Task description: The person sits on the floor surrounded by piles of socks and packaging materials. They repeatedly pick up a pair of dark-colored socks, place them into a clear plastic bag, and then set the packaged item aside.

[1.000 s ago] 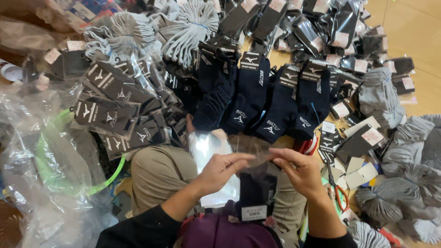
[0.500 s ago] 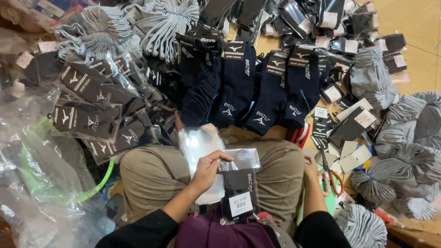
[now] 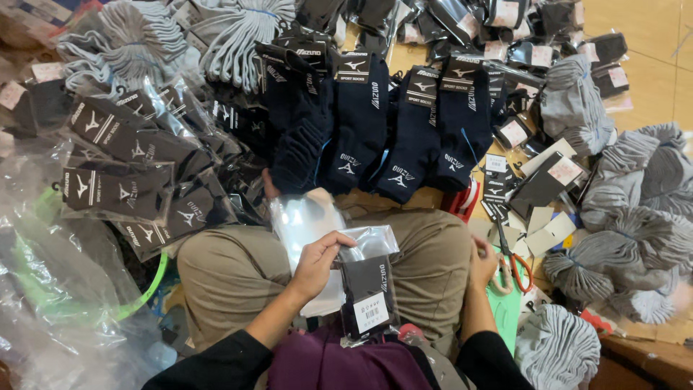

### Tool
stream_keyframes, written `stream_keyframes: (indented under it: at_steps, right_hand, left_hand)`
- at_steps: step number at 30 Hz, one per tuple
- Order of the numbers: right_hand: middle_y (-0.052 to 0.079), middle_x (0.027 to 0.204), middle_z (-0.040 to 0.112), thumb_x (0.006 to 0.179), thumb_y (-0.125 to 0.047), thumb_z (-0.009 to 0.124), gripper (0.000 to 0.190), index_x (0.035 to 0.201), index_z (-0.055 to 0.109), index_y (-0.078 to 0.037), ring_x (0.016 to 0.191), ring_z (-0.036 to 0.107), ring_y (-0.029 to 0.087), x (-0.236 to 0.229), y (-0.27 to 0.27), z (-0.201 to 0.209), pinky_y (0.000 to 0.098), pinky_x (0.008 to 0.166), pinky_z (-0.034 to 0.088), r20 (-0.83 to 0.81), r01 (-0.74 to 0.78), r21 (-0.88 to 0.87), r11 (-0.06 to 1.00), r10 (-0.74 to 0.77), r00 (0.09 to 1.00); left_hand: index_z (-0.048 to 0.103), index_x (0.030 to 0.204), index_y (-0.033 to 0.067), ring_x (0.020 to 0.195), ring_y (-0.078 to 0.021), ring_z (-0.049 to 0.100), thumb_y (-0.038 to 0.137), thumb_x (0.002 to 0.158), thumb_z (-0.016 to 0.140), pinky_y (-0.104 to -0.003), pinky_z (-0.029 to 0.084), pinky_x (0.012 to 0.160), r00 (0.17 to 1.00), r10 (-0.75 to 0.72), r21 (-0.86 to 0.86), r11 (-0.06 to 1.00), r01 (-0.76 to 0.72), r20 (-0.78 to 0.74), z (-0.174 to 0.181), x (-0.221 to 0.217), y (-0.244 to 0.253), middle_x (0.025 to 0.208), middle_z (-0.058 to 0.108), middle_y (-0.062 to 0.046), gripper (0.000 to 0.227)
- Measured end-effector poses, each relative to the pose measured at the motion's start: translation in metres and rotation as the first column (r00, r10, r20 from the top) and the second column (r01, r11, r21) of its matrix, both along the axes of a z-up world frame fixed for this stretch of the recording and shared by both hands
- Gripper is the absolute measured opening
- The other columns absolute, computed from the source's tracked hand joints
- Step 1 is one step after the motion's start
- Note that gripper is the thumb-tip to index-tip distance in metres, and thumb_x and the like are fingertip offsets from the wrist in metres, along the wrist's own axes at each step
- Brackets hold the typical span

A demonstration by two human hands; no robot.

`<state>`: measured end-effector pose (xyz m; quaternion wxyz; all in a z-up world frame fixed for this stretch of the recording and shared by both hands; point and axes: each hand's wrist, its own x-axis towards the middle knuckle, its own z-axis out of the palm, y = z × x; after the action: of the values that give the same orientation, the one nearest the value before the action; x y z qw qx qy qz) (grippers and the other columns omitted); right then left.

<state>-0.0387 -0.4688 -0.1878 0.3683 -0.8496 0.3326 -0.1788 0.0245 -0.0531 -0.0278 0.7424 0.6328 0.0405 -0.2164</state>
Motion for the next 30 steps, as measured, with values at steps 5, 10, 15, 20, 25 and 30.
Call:
stream_keyframes:
  at_steps: [5,10,15,20,25,30]
  right_hand:
    - [0.003,0.096,0.072,0.084,-0.027,0.085,0.036,0.119,0.076,-0.029,0.084,0.065,0.020,0.057,-0.007,0.006,0.0321,0.081,0.053,-0.156,-0.058,0.145,0.988,0.081,0.984]
    - [0.002,0.085,0.075,0.080,-0.050,0.092,0.029,0.103,0.080,-0.037,0.078,0.070,0.016,0.090,-0.015,0.006,0.0305,0.076,0.055,-0.251,0.004,0.179,0.984,0.042,0.967]
    - [0.019,0.108,0.059,0.093,-0.023,0.088,0.050,0.128,0.061,0.003,0.091,0.072,0.035,0.078,-0.024,0.015,0.0444,0.087,0.062,0.021,0.084,0.717,0.692,-0.143,0.990]
    - [0.010,0.100,0.069,0.105,-0.028,0.069,0.028,0.120,0.064,-0.004,0.093,0.074,0.024,0.023,-0.015,0.000,0.0367,0.087,0.062,0.151,0.041,0.790,0.611,-0.258,0.954]
    - [0.016,0.096,0.072,0.105,-0.035,0.064,0.035,0.116,0.068,-0.002,0.092,0.073,0.034,0.013,-0.011,-0.001,0.0449,0.084,0.059,-0.018,0.049,0.642,0.765,-0.049,0.999]
    - [0.008,0.058,0.063,0.103,-0.037,0.074,0.026,0.085,0.078,-0.019,0.051,0.055,0.016,0.041,-0.007,0.021,0.0328,0.047,0.042,-0.040,0.060,0.102,0.993,-0.056,0.998]
  left_hand:
    - [0.079,0.106,0.0105,0.074,-0.0129,0.060,0.004,0.099,0.045,-0.033,0.063,0.065,0.994,-0.075,0.105,0.992,0.066,0.079,-0.005,-0.005,0.004,0.084,0.071,-0.010,0.036]
    - [0.079,0.104,0.0098,0.073,-0.0105,0.062,0.004,0.099,0.044,-0.029,0.064,0.068,1.000,0.002,0.073,0.997,-0.001,-0.014,-0.013,-0.011,0.004,0.085,0.071,-0.007,0.036]
    - [0.078,0.106,0.0061,0.076,-0.0132,0.065,0.003,0.101,0.043,-0.034,0.066,0.070,0.997,0.042,0.016,0.999,-0.041,-0.072,-0.026,-0.014,0.006,0.092,0.071,-0.011,0.036]
    - [0.077,0.109,0.0039,0.078,-0.0135,0.067,0.008,0.100,0.046,-0.035,0.065,0.073,0.997,0.010,-0.049,0.999,-0.014,-0.070,-0.020,-0.012,0.003,0.091,0.071,-0.012,0.032]
    - [0.076,0.113,0.0040,0.086,-0.0166,0.067,0.021,0.094,0.050,-0.037,0.064,0.076,0.995,-0.096,-0.106,0.990,0.097,0.009,0.008,-0.006,0.002,0.101,0.069,-0.014,0.036]
    - [0.081,0.101,0.0118,0.082,-0.0112,0.070,0.023,0.090,0.074,-0.031,0.062,0.074,0.981,-0.091,0.206,0.977,0.055,0.169,0.021,-0.003,-0.001,0.090,0.079,-0.009,0.018]
